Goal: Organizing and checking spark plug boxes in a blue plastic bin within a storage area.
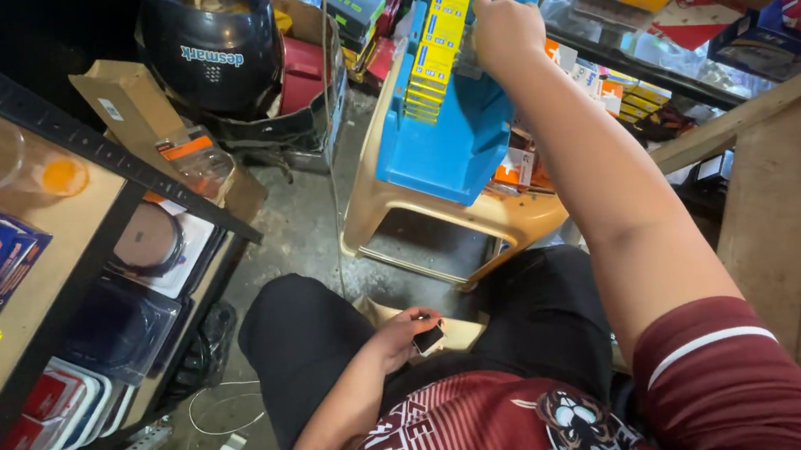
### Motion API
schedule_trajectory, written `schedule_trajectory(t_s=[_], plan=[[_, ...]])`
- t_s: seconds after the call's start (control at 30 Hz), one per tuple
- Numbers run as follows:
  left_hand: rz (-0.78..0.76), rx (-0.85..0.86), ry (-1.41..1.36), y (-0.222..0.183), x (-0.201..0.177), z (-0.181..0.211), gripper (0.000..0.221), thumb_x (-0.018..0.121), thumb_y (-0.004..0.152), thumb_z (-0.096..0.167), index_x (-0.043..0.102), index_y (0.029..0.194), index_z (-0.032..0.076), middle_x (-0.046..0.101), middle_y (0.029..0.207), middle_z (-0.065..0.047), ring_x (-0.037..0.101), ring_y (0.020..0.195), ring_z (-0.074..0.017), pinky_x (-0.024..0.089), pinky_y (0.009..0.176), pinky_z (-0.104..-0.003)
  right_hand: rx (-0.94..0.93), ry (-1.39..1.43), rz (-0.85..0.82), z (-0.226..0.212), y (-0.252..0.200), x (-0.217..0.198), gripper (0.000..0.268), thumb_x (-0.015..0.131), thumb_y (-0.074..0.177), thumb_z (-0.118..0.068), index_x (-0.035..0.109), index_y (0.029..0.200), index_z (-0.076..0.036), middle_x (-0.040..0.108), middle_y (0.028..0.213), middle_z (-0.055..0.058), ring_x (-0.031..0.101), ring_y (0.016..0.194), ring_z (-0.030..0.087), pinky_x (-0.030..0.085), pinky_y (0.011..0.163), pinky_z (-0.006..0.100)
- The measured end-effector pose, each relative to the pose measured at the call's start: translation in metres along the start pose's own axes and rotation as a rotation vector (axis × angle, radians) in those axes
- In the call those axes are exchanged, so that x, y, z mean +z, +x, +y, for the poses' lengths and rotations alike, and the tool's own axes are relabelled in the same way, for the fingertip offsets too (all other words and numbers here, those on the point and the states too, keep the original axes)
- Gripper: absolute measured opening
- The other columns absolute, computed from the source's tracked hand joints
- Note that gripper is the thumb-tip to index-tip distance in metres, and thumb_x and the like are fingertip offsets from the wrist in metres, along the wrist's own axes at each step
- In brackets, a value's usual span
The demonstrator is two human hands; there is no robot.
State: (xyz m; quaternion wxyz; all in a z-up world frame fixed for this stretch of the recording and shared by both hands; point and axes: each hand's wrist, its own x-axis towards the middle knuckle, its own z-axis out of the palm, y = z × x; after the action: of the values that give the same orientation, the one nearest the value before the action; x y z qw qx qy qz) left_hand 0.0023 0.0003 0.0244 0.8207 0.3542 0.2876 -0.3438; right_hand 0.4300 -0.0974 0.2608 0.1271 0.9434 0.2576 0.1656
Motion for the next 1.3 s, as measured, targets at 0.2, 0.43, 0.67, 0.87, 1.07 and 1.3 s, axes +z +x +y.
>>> schedule_trajectory(t_s=[0.2, 0.43, 0.67, 0.87, 1.07, 1.3], plan=[[-0.021, 0.027, -0.031, 0.006, -0.007, -0.007, 0.022, 0.068, 0.096, 0.008, 0.067, 0.117, 0.007, 0.07, 0.113, -0.011, 0.068, 0.097, -0.0206, 0.057, 0.079, -0.03, -0.049, 0.239, -0.047, 0.012, -0.001, 0.011, 0.022, 0.065, 0.092, -0.012, 0.067, 0.112, -0.005, 0.075, 0.094, 0.021, 0.07, 0.084, 0.045, 0.051, 0.087, 0.052], [-0.045, 0.051, -0.008, 0.009, -0.009, -0.009, 0.019, 0.069, 0.095, 0.009, 0.068, 0.114, 0.007, 0.071, 0.108, -0.009, 0.067, 0.092, -0.0183, 0.054, 0.077, -0.028, 0.034, 0.344, 0.014, 0.011, -0.007, 0.007, 0.032, 0.074, 0.081, 0.001, 0.068, 0.113, -0.006, 0.072, 0.099, 0.019, 0.068, 0.086, 0.045, 0.057, 0.076, 0.053], [-0.059, 0.063, -0.029, 0.018, -0.02, -0.011, 0.024, 0.07, 0.094, 0.009, 0.067, 0.117, 0.006, 0.07, 0.11, -0.011, 0.067, 0.094, -0.0216, 0.057, 0.08, -0.031, -0.023, 0.2, 0.123, 0.028, -0.005, -0.018, 0.031, 0.078, 0.077, -0.006, 0.078, 0.108, -0.014, 0.073, 0.098, 0.017, 0.068, 0.078, 0.037, 0.058, 0.07, 0.047], [-0.119, 0.021, -0.078, 0.027, -0.031, -0.017, 0.023, 0.069, 0.095, 0.009, 0.065, 0.118, 0.004, 0.068, 0.108, -0.013, 0.067, 0.091, -0.0232, 0.061, 0.079, -0.036, -0.025, 0.445, 0.426, 0.09, -0.106, -0.14, 0.025, 0.082, 0.088, -0.009, 0.077, 0.112, -0.007, 0.078, 0.105, 0.01, 0.069, 0.084, 0.033, 0.052, 0.075, 0.044], [-0.001, 0.011, 0.06, 0.028, -0.028, -0.017, 0.031, 0.073, 0.093, 0.013, 0.068, 0.124, 0.01, 0.071, 0.108, -0.014, 0.071, 0.092, -0.0287, 0.061, 0.074, -0.041, 0.311, 0.585, 0.069, 0.134, -0.225, -0.082, 0.018, 0.076, 0.091, -0.021, 0.077, 0.104, -0.008, 0.074, 0.089, 0.015, 0.065, 0.08, 0.035, 0.05, 0.074, 0.046], [0.134, 0.047, 0.122, 0.015, -0.023, -0.011, 0.033, 0.078, 0.091, 0.015, 0.072, 0.124, 0.012, 0.075, 0.103, -0.013, 0.075, 0.091, -0.0267, 0.065, 0.08, -0.042, 0.453, 0.898, -0.175, 0.075, -0.276, -0.013, 0.079, 0.087, 0.077, -0.03, 0.052, 0.144, -0.008, 0.054, 0.139, 0.026, 0.057, 0.128, 0.046, 0.046, 0.11, 0.056]])
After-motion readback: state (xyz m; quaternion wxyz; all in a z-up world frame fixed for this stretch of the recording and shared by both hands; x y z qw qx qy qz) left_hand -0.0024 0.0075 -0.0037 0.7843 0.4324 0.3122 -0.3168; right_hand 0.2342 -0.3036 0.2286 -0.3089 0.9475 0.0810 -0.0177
